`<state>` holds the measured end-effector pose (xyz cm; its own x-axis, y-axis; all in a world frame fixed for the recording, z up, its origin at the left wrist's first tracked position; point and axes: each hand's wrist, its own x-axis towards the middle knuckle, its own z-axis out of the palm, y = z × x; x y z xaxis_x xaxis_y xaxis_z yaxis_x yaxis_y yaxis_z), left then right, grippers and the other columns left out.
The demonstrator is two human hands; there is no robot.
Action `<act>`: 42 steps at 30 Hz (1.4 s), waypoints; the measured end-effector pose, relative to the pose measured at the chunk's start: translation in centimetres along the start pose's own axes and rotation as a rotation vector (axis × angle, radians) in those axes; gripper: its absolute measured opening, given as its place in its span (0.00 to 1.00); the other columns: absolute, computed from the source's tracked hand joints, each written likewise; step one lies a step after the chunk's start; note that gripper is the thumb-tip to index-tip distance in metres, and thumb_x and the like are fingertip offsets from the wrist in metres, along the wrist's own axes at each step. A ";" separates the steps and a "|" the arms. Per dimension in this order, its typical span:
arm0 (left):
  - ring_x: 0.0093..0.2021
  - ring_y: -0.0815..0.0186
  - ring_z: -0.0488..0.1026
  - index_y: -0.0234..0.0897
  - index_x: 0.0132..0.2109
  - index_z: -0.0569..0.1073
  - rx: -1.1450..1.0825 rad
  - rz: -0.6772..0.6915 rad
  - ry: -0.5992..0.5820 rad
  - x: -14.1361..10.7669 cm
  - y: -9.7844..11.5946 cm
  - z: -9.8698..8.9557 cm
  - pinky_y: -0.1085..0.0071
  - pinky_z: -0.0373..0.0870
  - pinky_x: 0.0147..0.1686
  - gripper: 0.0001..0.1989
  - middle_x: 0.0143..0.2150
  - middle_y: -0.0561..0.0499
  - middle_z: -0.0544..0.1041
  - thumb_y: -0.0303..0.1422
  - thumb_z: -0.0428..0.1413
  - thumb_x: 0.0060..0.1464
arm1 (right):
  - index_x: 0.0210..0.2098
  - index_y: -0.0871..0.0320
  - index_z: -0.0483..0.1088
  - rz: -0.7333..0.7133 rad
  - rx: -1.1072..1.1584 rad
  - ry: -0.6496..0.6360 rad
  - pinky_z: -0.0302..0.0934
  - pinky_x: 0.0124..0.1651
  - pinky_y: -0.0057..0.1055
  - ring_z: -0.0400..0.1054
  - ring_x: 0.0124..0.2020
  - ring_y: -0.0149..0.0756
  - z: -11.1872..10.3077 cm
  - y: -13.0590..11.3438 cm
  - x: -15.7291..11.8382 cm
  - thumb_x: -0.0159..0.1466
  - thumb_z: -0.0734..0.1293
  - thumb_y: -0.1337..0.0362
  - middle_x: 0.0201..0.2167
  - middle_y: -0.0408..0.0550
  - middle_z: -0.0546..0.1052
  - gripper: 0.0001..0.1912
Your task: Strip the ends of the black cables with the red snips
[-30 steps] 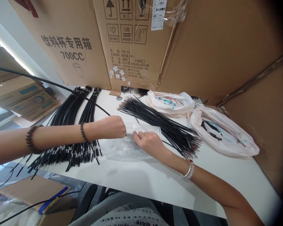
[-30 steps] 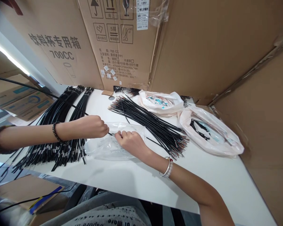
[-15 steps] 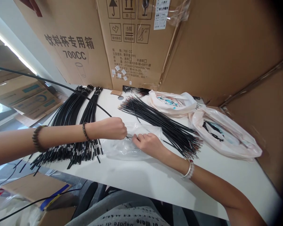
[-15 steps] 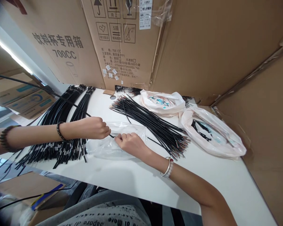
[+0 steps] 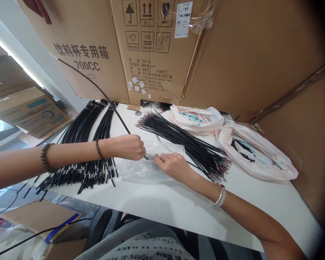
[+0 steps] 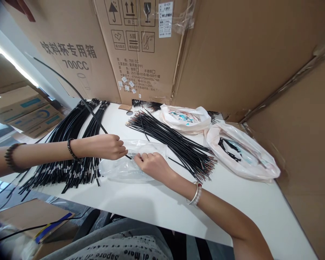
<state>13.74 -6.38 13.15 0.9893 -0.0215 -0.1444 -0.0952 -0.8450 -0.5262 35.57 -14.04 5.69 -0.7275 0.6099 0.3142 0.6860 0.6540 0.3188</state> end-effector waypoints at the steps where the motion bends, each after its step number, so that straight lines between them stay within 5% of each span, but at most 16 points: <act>1: 0.18 0.67 0.67 0.35 0.25 0.68 -0.001 -0.003 0.000 0.1 0.0 0.0 0.66 0.49 0.19 0.12 0.17 0.54 0.69 0.19 0.55 0.54 | 0.46 0.62 0.69 0.001 -0.002 -0.006 0.46 0.28 0.31 0.67 0.25 0.30 0.1 -0.1 0.0 0.69 0.56 0.76 0.24 0.44 0.73 0.12; 23: 0.19 0.67 0.68 0.35 0.25 0.68 -0.076 -0.086 -0.032 0.1 -0.4 1.9 0.67 0.49 0.21 0.12 0.19 0.53 0.72 0.18 0.54 0.54 | 0.48 0.63 0.68 -0.065 -0.002 -0.213 0.49 0.25 0.28 0.70 0.24 0.31 0.3 0.6 1.5 0.69 0.53 0.78 0.25 0.48 0.76 0.17; 42: 0.27 0.65 0.67 0.37 0.29 0.70 -0.033 -0.041 0.038 -0.5 -0.3 0.5 0.66 0.56 0.27 0.09 0.23 0.53 0.71 0.21 0.56 0.55 | 0.43 0.62 0.68 -0.001 0.019 -0.250 0.43 0.26 0.29 0.66 0.22 0.30 -0.1 2.0 0.3 0.67 0.56 0.78 0.24 0.46 0.74 0.12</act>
<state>13.19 -5.82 13.02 0.9958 -0.0059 -0.0914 -0.0513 -0.8626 -0.5033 36.75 -12.57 6.49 -0.7100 0.6993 0.0825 0.6866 0.6615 0.3016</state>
